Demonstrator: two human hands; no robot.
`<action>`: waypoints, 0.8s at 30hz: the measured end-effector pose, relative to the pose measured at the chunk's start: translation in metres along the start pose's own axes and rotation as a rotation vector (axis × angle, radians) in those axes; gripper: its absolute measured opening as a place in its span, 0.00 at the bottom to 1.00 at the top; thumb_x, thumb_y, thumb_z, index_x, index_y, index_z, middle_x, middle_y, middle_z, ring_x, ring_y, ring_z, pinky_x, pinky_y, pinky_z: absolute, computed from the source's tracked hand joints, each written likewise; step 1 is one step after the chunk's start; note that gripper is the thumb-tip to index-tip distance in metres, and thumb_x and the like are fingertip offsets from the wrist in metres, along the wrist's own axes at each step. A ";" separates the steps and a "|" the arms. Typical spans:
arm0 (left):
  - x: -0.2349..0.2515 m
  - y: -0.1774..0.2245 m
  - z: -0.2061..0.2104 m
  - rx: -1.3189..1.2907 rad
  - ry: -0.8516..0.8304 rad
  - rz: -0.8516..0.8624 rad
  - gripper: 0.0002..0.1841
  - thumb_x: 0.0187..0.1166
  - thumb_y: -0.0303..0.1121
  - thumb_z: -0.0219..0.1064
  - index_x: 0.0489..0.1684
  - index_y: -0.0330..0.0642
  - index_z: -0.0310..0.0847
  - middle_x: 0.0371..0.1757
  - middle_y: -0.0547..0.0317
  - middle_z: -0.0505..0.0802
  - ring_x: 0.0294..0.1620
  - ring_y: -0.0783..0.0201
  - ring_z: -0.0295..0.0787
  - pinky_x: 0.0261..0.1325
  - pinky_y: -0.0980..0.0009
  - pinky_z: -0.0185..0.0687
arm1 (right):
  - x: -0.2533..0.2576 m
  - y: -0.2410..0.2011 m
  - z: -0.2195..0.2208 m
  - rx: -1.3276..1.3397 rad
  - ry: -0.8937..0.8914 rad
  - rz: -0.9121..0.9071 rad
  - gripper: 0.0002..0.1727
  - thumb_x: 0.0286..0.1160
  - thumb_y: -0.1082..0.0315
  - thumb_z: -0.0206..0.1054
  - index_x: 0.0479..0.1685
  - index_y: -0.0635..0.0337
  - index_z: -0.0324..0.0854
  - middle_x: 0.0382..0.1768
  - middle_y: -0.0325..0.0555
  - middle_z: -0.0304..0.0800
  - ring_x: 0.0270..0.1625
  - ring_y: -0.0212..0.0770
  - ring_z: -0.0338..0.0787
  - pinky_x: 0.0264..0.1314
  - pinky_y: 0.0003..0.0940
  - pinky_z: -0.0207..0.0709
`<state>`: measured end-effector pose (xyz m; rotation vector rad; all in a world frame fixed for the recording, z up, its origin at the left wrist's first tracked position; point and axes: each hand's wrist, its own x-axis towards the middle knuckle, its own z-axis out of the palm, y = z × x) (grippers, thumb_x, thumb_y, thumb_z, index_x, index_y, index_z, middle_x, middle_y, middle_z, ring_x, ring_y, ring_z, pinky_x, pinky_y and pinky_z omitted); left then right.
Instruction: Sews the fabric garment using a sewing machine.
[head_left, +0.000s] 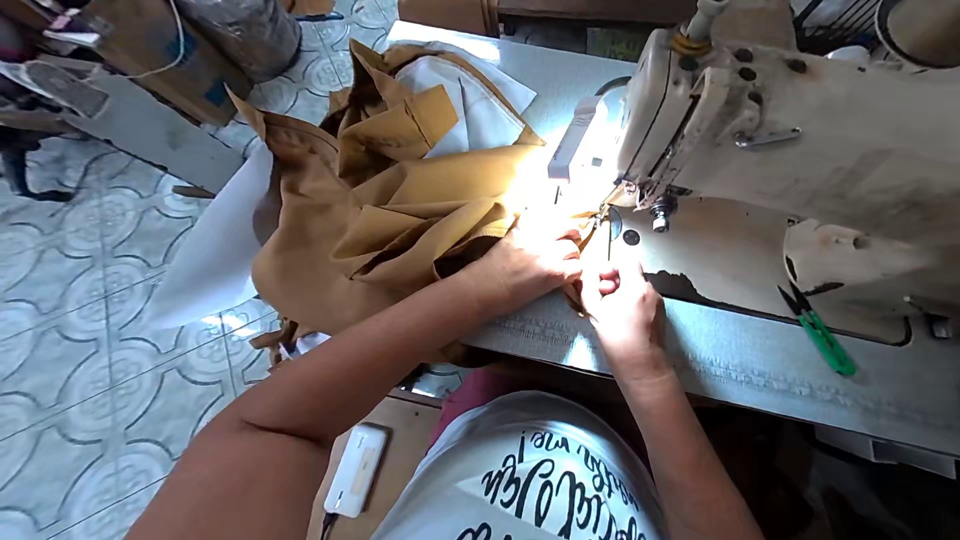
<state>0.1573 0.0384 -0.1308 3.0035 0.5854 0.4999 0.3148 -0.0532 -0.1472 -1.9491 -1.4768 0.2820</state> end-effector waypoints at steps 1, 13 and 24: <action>-0.002 0.003 0.000 0.005 -0.023 -0.029 0.13 0.85 0.27 0.59 0.45 0.52 0.93 0.51 0.62 0.96 0.74 0.52 0.82 0.71 0.45 0.73 | -0.001 0.002 0.002 -0.015 -0.015 0.012 0.10 0.74 0.65 0.72 0.41 0.64 0.85 0.28 0.50 0.89 0.29 0.48 0.91 0.33 0.47 0.85; -0.003 0.025 -0.007 0.038 -0.229 -0.166 0.21 0.80 0.23 0.63 0.61 0.64 0.90 0.66 0.52 0.89 0.83 0.37 0.70 0.77 0.14 0.39 | 0.000 0.002 -0.011 -0.030 -0.064 -0.062 0.07 0.72 0.72 0.72 0.43 0.63 0.92 0.32 0.51 0.91 0.33 0.45 0.91 0.38 0.44 0.86; -0.002 0.025 -0.007 0.043 -0.217 -0.176 0.21 0.79 0.21 0.64 0.59 0.62 0.90 0.69 0.51 0.89 0.87 0.38 0.66 0.78 0.14 0.37 | -0.002 0.007 -0.002 -0.128 -0.027 -0.175 0.07 0.76 0.70 0.69 0.42 0.64 0.91 0.34 0.55 0.91 0.35 0.51 0.93 0.39 0.48 0.87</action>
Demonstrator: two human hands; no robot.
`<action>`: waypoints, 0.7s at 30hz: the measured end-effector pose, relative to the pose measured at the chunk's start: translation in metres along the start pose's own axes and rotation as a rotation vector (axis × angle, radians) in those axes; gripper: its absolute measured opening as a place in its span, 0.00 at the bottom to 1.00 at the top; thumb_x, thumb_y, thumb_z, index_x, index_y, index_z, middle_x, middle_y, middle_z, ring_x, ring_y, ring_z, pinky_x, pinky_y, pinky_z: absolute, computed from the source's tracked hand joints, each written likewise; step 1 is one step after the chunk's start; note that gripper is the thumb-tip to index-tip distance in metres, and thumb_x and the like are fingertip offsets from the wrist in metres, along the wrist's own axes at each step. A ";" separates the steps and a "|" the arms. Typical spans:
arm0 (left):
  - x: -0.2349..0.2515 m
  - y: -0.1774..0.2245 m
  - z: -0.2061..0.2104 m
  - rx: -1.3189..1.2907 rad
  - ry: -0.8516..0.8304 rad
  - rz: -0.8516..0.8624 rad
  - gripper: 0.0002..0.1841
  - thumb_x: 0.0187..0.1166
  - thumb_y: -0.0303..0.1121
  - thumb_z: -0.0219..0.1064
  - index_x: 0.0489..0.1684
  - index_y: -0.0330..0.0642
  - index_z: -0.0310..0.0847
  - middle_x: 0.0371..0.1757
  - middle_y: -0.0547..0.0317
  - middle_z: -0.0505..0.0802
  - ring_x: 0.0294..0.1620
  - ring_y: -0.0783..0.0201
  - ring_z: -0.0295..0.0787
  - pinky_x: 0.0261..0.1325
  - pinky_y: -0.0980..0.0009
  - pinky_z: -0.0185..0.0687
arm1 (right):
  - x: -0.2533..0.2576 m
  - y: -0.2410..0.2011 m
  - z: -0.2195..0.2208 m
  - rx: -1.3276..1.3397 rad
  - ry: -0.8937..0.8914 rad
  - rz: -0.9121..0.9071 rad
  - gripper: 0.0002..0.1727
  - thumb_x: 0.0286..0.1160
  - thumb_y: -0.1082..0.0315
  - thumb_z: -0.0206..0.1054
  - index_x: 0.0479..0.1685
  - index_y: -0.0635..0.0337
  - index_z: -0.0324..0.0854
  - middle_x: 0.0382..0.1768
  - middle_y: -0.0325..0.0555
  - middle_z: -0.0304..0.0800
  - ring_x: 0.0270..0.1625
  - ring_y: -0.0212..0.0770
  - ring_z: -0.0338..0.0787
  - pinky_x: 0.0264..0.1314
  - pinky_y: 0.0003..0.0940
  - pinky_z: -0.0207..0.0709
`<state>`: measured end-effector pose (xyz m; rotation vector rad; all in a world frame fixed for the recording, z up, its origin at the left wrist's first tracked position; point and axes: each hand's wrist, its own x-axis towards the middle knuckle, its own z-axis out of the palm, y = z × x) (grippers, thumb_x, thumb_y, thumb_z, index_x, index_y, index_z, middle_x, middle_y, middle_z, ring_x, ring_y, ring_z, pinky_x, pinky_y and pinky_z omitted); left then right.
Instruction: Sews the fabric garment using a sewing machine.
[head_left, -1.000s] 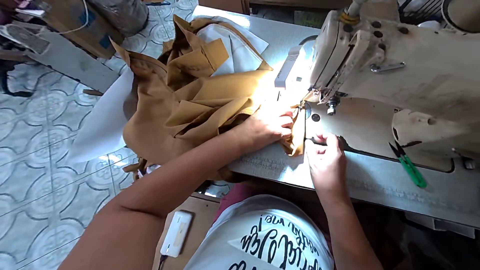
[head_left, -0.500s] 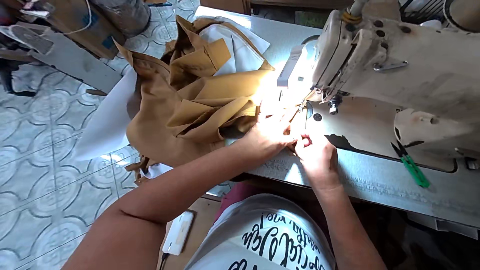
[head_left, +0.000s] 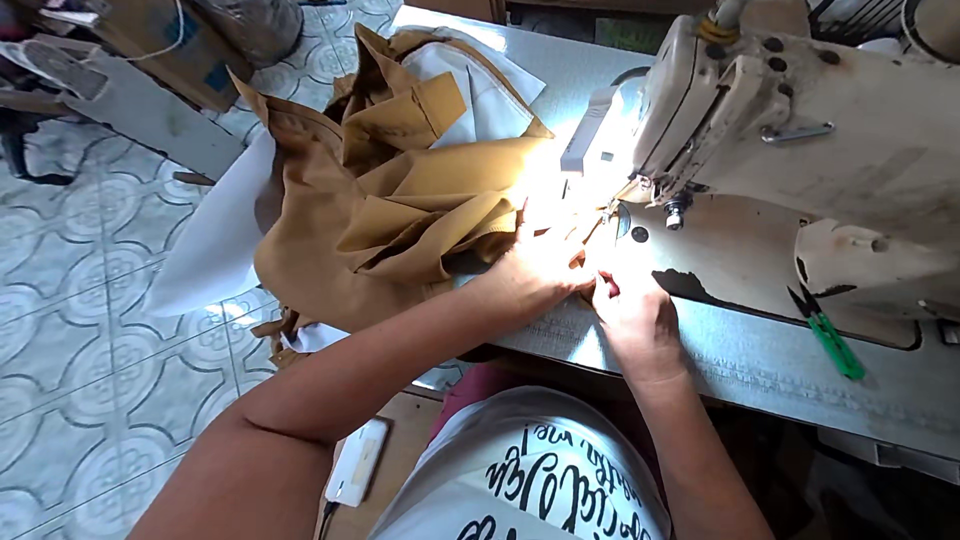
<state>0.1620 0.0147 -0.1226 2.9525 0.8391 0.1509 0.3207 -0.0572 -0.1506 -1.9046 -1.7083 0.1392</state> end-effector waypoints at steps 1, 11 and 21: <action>0.000 0.000 -0.001 0.005 -0.010 -0.004 0.21 0.79 0.21 0.63 0.59 0.62 0.90 0.69 0.50 0.89 0.87 0.38 0.66 0.78 0.14 0.37 | 0.000 0.000 0.000 -0.020 0.007 -0.019 0.07 0.76 0.70 0.69 0.41 0.64 0.91 0.33 0.55 0.91 0.35 0.52 0.94 0.38 0.47 0.87; 0.000 -0.005 0.003 0.002 0.005 0.004 0.21 0.80 0.23 0.63 0.60 0.64 0.90 0.71 0.51 0.88 0.88 0.38 0.65 0.78 0.14 0.38 | -0.008 0.006 -0.004 -0.083 -0.051 -0.104 0.10 0.76 0.69 0.70 0.49 0.61 0.93 0.46 0.58 0.91 0.46 0.54 0.94 0.45 0.46 0.89; 0.004 -0.009 0.000 0.002 -0.005 0.004 0.22 0.80 0.22 0.61 0.60 0.64 0.90 0.71 0.51 0.88 0.86 0.38 0.67 0.78 0.14 0.35 | -0.006 0.011 0.003 -0.166 0.008 -0.217 0.11 0.78 0.70 0.66 0.46 0.62 0.94 0.51 0.51 0.95 0.52 0.53 0.94 0.52 0.46 0.87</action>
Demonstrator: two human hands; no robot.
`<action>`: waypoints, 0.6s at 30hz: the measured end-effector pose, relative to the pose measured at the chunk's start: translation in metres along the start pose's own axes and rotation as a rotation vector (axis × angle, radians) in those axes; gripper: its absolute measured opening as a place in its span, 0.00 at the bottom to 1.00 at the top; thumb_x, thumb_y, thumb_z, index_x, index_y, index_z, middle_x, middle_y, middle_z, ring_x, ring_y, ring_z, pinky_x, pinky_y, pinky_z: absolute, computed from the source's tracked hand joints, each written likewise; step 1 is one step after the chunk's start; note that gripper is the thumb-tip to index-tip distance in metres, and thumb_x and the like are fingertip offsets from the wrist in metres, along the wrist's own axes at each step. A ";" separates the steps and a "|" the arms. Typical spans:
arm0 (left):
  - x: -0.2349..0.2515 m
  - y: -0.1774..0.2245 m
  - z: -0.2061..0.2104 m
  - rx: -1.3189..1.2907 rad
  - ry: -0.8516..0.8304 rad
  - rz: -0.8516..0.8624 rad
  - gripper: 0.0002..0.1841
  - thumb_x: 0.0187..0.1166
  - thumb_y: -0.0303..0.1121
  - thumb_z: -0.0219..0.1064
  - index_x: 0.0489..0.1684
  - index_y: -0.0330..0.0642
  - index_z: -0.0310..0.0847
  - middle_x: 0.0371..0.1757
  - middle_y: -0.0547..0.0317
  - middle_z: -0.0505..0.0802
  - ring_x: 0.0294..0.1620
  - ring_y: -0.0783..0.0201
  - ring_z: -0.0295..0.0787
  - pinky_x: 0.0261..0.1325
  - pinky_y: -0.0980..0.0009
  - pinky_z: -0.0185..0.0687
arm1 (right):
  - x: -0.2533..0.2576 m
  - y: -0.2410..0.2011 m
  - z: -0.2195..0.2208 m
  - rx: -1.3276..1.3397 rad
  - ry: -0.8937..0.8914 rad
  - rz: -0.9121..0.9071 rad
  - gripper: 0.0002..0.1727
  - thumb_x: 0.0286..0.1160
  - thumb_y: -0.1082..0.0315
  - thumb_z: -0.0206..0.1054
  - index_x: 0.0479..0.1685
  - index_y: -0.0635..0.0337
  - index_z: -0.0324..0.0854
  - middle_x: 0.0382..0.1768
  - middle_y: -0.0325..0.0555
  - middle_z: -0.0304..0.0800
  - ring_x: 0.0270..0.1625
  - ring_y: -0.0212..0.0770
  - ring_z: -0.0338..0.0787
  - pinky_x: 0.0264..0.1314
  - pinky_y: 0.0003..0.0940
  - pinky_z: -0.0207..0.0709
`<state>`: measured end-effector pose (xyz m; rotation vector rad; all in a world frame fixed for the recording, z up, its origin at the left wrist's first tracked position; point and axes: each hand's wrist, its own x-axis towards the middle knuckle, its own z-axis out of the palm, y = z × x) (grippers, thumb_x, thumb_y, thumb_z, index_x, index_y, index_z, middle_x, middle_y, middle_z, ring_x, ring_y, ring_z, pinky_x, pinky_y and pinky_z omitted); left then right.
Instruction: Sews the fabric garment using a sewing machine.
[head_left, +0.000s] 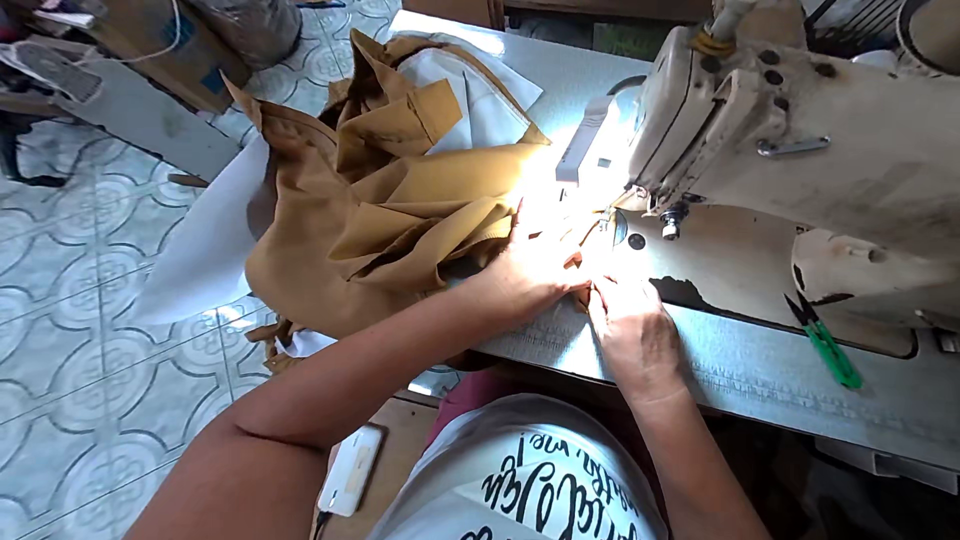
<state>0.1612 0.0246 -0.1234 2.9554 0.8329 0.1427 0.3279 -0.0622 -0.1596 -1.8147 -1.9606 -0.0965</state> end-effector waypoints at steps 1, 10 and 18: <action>0.002 -0.003 0.001 -0.002 0.004 -0.001 0.22 0.81 0.23 0.60 0.62 0.64 0.89 0.72 0.51 0.88 0.85 0.38 0.69 0.79 0.15 0.38 | 0.003 0.002 0.001 -0.004 -0.004 -0.003 0.11 0.78 0.70 0.66 0.47 0.62 0.94 0.51 0.52 0.95 0.54 0.54 0.94 0.54 0.47 0.86; 0.028 -0.037 0.013 -0.041 0.085 0.034 0.19 0.87 0.27 0.53 0.64 0.62 0.86 0.67 0.58 0.87 0.78 0.49 0.76 0.81 0.22 0.43 | 0.034 0.016 0.016 0.016 0.014 0.042 0.13 0.82 0.65 0.64 0.55 0.56 0.93 0.59 0.48 0.93 0.59 0.54 0.92 0.54 0.48 0.86; 0.036 -0.048 0.027 -0.255 0.264 0.000 0.14 0.80 0.28 0.61 0.55 0.49 0.91 0.59 0.52 0.92 0.68 0.49 0.84 0.76 0.45 0.70 | 0.019 0.027 0.011 0.291 0.094 0.219 0.14 0.85 0.63 0.62 0.51 0.60 0.92 0.51 0.52 0.91 0.49 0.45 0.91 0.52 0.41 0.86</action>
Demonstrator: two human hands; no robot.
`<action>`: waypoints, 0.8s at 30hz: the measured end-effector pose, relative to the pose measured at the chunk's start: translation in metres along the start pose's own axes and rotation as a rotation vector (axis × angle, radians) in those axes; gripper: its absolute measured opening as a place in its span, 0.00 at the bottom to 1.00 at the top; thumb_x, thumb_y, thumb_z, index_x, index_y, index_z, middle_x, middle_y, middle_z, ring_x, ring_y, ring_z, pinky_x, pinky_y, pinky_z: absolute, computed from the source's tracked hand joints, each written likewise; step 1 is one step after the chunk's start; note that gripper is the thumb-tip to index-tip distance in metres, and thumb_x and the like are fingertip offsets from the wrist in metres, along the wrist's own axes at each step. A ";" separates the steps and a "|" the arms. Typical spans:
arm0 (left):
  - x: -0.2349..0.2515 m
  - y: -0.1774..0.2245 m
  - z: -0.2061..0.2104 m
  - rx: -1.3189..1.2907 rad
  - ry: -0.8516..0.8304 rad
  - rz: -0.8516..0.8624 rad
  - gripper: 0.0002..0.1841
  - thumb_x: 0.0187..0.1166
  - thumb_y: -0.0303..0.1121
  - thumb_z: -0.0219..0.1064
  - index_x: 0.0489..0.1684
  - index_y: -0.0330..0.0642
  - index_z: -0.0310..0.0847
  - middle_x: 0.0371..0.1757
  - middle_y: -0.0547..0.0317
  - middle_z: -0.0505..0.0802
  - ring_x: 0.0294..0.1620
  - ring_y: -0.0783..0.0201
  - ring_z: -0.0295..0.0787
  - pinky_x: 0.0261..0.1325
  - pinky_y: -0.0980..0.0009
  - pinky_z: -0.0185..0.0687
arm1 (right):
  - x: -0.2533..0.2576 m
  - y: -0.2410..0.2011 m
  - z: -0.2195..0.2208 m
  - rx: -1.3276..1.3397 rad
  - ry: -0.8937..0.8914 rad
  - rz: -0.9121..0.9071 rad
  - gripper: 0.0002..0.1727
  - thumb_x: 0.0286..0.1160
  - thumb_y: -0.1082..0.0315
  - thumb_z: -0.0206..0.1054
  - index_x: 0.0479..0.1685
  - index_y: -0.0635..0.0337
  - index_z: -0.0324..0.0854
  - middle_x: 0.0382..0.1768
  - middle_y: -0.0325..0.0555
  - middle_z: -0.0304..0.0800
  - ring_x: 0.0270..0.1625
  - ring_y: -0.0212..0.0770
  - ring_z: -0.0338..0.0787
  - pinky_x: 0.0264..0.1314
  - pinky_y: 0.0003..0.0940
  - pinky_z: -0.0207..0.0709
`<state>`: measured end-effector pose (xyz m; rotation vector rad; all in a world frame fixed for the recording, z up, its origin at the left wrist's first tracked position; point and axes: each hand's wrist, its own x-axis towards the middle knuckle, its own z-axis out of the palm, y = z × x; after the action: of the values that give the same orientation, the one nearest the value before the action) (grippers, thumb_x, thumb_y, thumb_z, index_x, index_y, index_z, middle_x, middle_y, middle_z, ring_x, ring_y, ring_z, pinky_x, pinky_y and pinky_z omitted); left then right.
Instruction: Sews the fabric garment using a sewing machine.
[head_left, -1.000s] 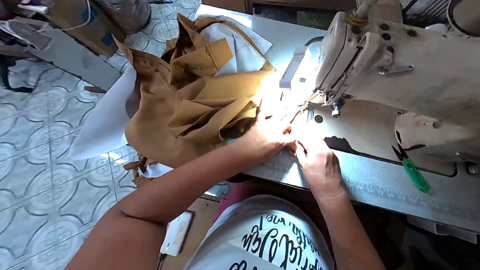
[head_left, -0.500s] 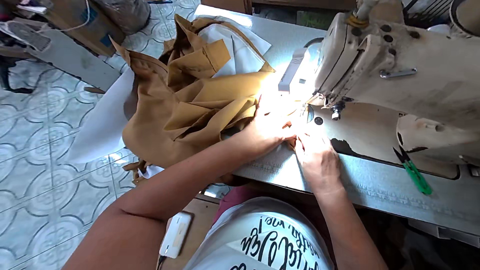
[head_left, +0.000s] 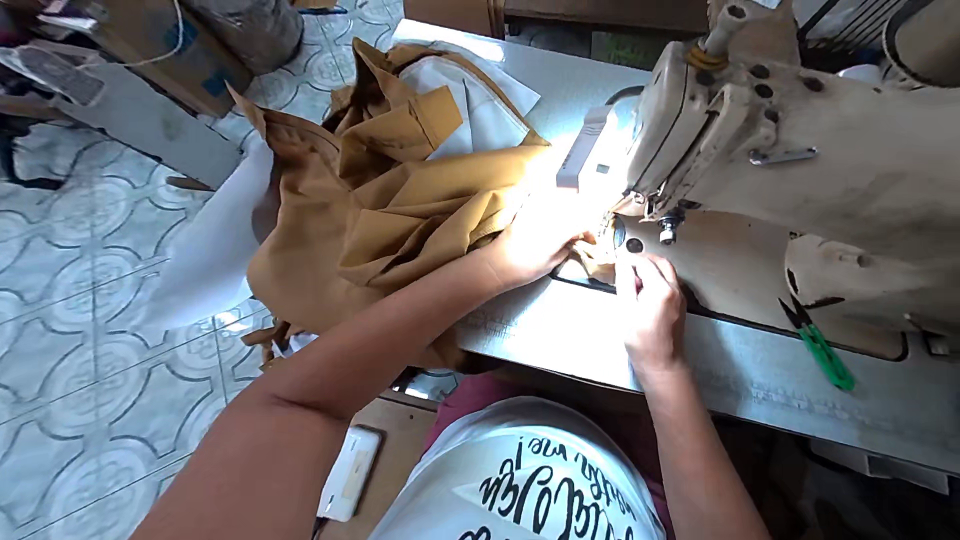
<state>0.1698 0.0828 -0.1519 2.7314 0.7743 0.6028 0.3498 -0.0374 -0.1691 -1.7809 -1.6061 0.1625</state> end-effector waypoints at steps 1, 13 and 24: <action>0.000 -0.001 0.000 -0.104 0.003 -0.075 0.13 0.81 0.30 0.60 0.55 0.45 0.89 0.59 0.52 0.92 0.68 0.52 0.84 0.77 0.49 0.71 | -0.005 -0.001 0.000 0.002 0.020 0.025 0.12 0.83 0.65 0.64 0.46 0.61 0.92 0.47 0.52 0.91 0.47 0.46 0.91 0.51 0.42 0.86; 0.001 0.006 -0.012 -0.432 -0.002 -0.207 0.08 0.77 0.27 0.70 0.47 0.34 0.86 0.43 0.52 0.90 0.44 0.66 0.87 0.53 0.69 0.84 | 0.026 -0.017 0.012 0.150 -0.073 0.244 0.17 0.74 0.56 0.77 0.48 0.61 0.88 0.43 0.55 0.93 0.43 0.54 0.93 0.47 0.60 0.83; -0.020 0.026 -0.017 0.063 -0.111 0.340 0.14 0.86 0.25 0.55 0.43 0.43 0.90 0.55 0.56 0.95 0.77 0.52 0.81 0.79 0.53 0.73 | -0.057 -0.033 -0.012 0.336 -0.085 0.164 0.26 0.68 0.74 0.71 0.70 0.66 0.76 0.40 0.44 0.94 0.36 0.30 0.92 0.40 0.25 0.88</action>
<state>0.1581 0.0523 -0.1348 2.9497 0.3086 0.4917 0.3164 -0.0954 -0.1620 -1.6569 -1.3927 0.5583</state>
